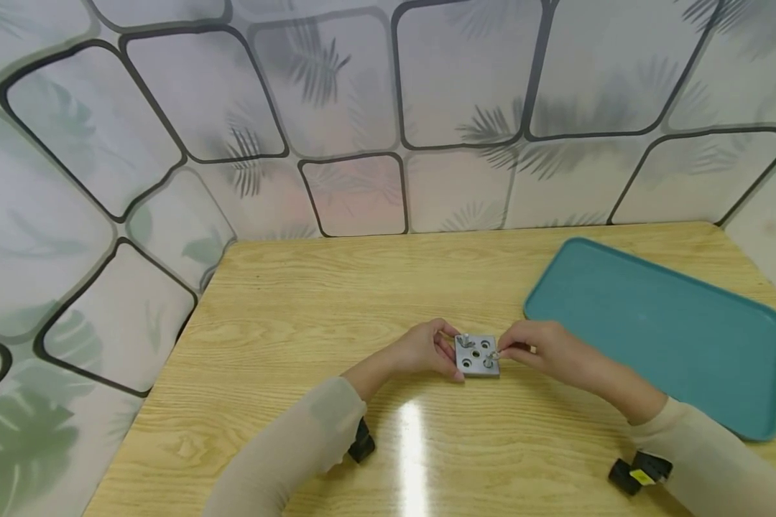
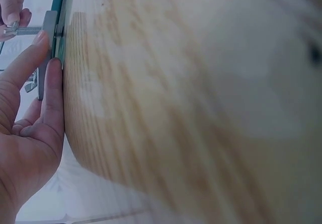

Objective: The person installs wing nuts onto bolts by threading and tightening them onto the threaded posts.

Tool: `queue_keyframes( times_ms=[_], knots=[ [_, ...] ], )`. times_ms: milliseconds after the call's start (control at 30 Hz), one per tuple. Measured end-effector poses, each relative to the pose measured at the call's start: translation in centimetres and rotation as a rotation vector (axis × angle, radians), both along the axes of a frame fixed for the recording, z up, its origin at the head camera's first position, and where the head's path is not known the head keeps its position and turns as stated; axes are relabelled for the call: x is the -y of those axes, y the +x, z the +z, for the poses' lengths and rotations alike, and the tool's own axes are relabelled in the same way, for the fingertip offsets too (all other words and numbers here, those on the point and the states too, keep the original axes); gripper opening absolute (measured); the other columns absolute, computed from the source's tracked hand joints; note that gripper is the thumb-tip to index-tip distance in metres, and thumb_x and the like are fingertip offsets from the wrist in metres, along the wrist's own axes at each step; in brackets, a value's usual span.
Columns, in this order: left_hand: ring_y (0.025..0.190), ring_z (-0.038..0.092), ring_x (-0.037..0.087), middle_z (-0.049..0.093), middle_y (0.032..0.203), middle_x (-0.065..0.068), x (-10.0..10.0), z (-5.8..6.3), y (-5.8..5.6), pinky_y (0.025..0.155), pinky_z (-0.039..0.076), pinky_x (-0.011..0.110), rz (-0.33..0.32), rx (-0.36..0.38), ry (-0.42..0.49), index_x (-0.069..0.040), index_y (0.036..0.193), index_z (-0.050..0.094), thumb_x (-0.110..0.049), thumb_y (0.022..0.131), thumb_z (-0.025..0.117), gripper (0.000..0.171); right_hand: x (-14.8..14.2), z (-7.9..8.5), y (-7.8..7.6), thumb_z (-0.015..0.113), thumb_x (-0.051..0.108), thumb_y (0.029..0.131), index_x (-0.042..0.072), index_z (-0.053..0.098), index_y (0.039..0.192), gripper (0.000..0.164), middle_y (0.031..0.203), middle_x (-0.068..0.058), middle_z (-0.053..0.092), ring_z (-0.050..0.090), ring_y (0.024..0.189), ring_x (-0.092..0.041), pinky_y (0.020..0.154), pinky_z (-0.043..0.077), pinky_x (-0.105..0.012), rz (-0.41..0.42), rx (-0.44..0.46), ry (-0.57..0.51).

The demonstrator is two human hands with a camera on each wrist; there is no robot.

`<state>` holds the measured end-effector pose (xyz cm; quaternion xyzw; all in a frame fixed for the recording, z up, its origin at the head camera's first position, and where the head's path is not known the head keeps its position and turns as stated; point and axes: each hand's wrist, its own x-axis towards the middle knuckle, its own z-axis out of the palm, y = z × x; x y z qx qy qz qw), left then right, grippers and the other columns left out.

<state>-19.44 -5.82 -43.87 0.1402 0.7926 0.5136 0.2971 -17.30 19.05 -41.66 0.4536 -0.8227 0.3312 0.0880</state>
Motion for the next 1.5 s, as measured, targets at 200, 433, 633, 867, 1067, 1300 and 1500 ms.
queue_keyframes(
  times_ms=[200, 433, 633, 867, 1067, 1300, 1500],
  knots=[
    [0.077, 0.062, 0.014, 0.065, 0.087, 0.005, 0.0, 0.1, 0.1, 0.070, 0.051, 0.024, -0.006, -0.005, -0.005, -0.005, 0.121, 0.051, -0.003, 0.066, 0.085, 0.065, 0.5, 0.4, 0.0, 0.071, -0.003, 0.079, 0.012, 0.067, 0.090, 0.018, 0.085, 0.002, 0.066, 0.059, 0.073, -0.006, 0.059, 0.047, -0.019, 0.028, 0.013, 0.036],
    [0.076, 0.062, 0.013, 0.066, 0.086, 0.004, 0.0, 0.2, 0.1, 0.069, 0.050, 0.024, -0.005, -0.010, -0.012, -0.005, 0.121, 0.051, -0.003, 0.066, 0.085, 0.065, 0.7, 0.6, -0.5, 0.069, -0.007, 0.078, 0.009, 0.066, 0.089, 0.019, 0.085, 0.000, 0.066, 0.061, 0.072, -0.008, 0.058, 0.048, -0.019, 0.085, 0.008, 0.038],
    [0.076, 0.062, 0.013, 0.066, 0.086, 0.004, -0.1, 0.2, 0.1, 0.069, 0.050, 0.024, -0.002, -0.007, -0.019, -0.005, 0.121, 0.051, -0.002, 0.066, 0.085, 0.065, 0.5, 0.8, -0.7, 0.068, -0.006, 0.080, 0.010, 0.067, 0.090, 0.019, 0.086, 0.000, 0.066, 0.062, 0.074, -0.008, 0.060, 0.049, -0.021, 0.077, 0.048, 0.101],
    [0.077, 0.062, 0.013, 0.066, 0.087, 0.003, -0.2, 0.2, 0.1, 0.069, 0.050, 0.024, 0.001, -0.010, -0.036, -0.006, 0.122, 0.051, -0.004, 0.066, 0.085, 0.066, 0.9, 1.5, -0.2, 0.068, 0.002, 0.084, 0.012, 0.068, 0.088, 0.010, 0.086, 0.002, 0.065, 0.059, 0.073, -0.006, 0.059, 0.048, -0.022, 0.004, 0.090, 0.209],
    [0.078, 0.062, 0.013, 0.066, 0.087, 0.003, -0.1, 0.2, 0.0, 0.071, 0.050, 0.024, 0.000, -0.010, -0.039, -0.005, 0.122, 0.050, -0.005, 0.066, 0.085, 0.066, 1.2, 1.9, 0.4, 0.067, 0.007, 0.086, 0.015, 0.064, 0.082, 0.010, 0.078, 0.008, 0.058, 0.044, 0.063, 0.001, 0.053, 0.041, -0.020, -0.083, 0.147, 0.257],
    [0.079, 0.063, 0.014, 0.066, 0.088, 0.004, -0.1, 0.1, 0.0, 0.071, 0.050, 0.024, -0.010, -0.013, -0.043, -0.005, 0.124, 0.050, -0.006, 0.066, 0.086, 0.068, 1.2, 2.0, 1.0, 0.071, 0.008, 0.083, 0.018, 0.062, 0.077, 0.014, 0.073, 0.011, 0.056, 0.044, 0.061, 0.003, 0.052, 0.041, -0.019, -0.126, 0.162, 0.239],
    [0.079, 0.063, 0.014, 0.066, 0.088, 0.004, -0.2, 0.0, 0.0, 0.071, 0.050, 0.024, -0.002, -0.006, -0.043, -0.006, 0.123, 0.050, -0.006, 0.065, 0.086, 0.068, 1.2, 1.8, 1.4, 0.072, 0.011, 0.083, 0.019, 0.062, 0.077, 0.014, 0.071, 0.013, 0.055, 0.044, 0.061, 0.003, 0.052, 0.041, -0.019, -0.135, 0.174, 0.234]
  ],
)
